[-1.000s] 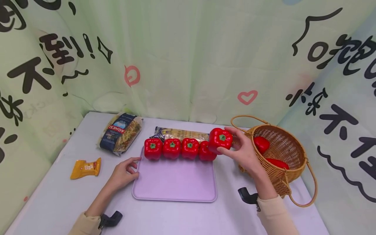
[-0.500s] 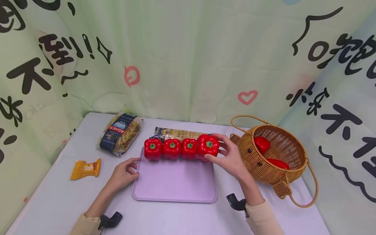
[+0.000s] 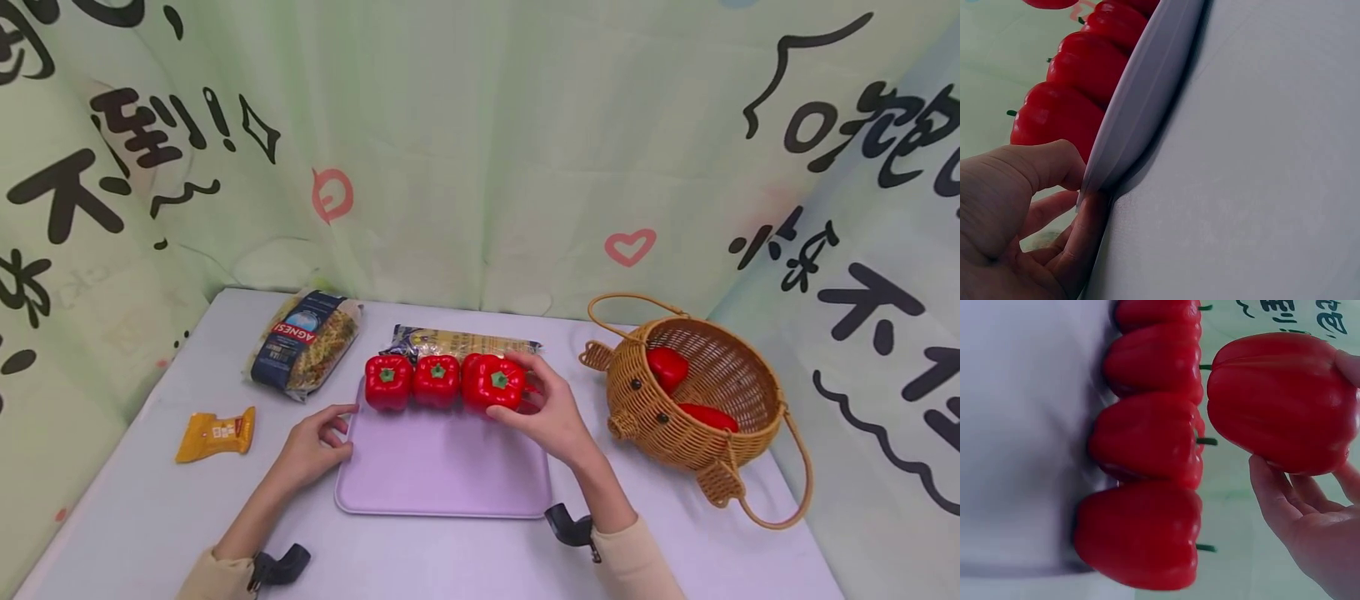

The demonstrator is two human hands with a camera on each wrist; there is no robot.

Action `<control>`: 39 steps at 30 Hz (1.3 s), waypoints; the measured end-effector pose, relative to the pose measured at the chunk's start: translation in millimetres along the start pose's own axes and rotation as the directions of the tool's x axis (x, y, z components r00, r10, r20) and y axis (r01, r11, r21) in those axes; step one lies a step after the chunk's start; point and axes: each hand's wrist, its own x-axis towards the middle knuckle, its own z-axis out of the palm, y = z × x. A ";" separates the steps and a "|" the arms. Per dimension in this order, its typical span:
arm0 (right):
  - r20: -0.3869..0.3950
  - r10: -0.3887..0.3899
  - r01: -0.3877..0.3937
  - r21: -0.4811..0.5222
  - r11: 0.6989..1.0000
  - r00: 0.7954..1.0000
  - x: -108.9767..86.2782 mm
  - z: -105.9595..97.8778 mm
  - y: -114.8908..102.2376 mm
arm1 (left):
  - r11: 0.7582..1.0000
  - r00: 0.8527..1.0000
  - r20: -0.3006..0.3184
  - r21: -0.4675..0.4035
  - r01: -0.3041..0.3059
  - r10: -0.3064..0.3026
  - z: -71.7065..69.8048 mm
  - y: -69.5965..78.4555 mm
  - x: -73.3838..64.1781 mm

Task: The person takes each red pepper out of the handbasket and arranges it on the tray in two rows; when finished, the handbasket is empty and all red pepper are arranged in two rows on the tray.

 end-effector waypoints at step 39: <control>0.051 0.070 -0.074 0.086 0.994 0.996 -8.7 98.1 13.8 | 1.000 1.000 -0.002 -0.003 -0.017 0.017 -0.3 -2.0 -0.6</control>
